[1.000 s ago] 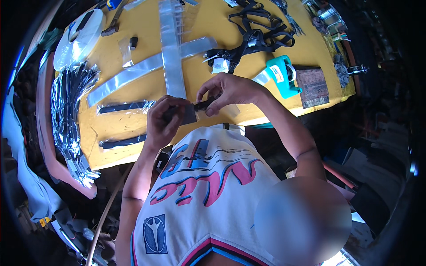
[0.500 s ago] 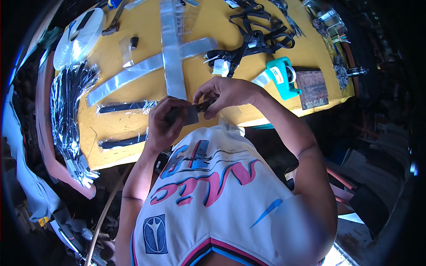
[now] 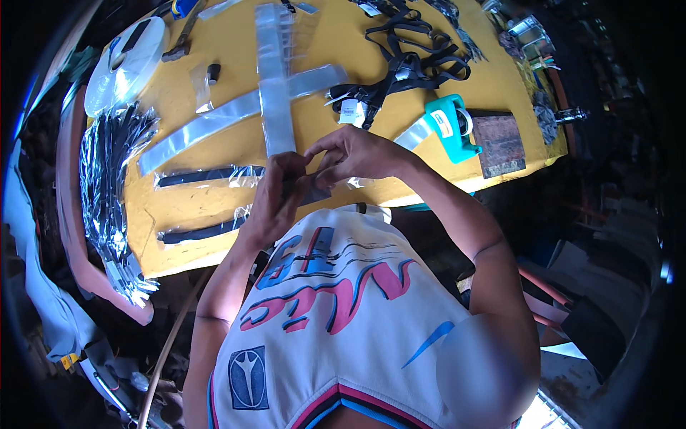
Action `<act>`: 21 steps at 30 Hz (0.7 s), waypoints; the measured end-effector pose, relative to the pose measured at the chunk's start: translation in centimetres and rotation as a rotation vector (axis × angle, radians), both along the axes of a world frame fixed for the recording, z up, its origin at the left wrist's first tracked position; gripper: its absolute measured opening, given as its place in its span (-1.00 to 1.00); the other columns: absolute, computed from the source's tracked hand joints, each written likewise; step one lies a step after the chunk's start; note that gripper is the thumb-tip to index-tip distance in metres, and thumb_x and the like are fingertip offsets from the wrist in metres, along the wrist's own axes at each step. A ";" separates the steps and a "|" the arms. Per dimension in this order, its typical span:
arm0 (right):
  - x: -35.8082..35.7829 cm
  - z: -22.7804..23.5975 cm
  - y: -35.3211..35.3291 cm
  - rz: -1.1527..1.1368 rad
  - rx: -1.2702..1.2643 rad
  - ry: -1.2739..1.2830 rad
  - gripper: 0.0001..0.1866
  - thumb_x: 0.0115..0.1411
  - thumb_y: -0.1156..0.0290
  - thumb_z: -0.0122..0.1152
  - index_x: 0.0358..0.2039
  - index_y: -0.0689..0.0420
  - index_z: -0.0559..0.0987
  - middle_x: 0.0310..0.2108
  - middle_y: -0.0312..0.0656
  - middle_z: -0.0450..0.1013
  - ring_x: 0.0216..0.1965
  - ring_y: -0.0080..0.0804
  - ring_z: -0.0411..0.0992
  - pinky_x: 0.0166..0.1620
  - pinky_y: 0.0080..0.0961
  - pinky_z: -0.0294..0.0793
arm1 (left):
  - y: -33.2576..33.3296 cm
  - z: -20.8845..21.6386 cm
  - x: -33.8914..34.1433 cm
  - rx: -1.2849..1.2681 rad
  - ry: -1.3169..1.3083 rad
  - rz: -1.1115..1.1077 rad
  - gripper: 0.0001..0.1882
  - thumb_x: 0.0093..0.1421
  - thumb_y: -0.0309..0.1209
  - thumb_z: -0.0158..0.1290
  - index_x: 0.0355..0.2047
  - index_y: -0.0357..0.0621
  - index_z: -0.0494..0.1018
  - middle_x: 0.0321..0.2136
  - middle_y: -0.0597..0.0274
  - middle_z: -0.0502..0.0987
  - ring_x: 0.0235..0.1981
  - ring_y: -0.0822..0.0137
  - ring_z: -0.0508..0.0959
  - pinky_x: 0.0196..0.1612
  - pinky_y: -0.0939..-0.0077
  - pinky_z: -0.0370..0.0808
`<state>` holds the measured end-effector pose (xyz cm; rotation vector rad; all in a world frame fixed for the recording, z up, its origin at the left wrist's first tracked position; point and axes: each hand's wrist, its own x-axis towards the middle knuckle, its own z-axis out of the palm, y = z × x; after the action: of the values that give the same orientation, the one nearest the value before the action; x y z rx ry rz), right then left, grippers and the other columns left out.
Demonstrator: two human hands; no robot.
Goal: Applying adhesive tape to leather or synthetic strips and assembling them into straps on a workshop table.
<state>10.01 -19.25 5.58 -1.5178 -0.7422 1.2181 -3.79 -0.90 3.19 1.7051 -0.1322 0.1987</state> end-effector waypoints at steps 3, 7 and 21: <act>0.5 0.3 -0.9 -0.021 -0.039 -0.052 -0.44 0.08 0.41 0.44 0.07 0.32 0.47 -0.34 -0.12 0.64 -0.35 -0.52 0.59 -0.20 -0.60 0.49 | 1.4 -1.2 1.1 0.000 0.087 -0.104 -0.80 0.27 -0.53 -0.02 -0.10 -0.29 0.39 -0.36 0.05 0.53 -0.36 0.19 0.59 -0.28 0.34 0.46; 0.7 0.2 -2.2 -0.055 -0.211 -0.259 -0.37 0.07 0.40 0.43 0.12 0.30 0.39 -0.28 -0.03 0.63 -0.32 -0.48 0.60 -0.23 -0.56 0.50 | 2.0 -2.2 2.5 0.230 0.096 -0.304 -0.85 0.24 -0.54 -0.01 -0.19 -0.30 0.44 -0.42 0.02 0.55 -0.41 0.15 0.59 -0.32 0.31 0.46; 0.1 -2.9 -2.7 -0.086 -0.233 -0.221 -0.36 0.06 0.41 0.43 0.15 0.21 0.39 -0.34 -0.06 0.62 -0.27 -0.44 0.59 -0.18 -0.51 0.52 | 2.3 -4.5 2.5 0.173 0.268 -0.322 -0.83 0.28 -0.45 0.04 -0.20 -0.32 0.48 -0.39 0.04 0.55 -0.35 0.18 0.56 -0.23 0.33 0.46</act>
<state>10.15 -21.98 2.67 -1.8793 -0.6872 1.1132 -1.28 1.41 -1.28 1.8373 -0.2273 -0.2870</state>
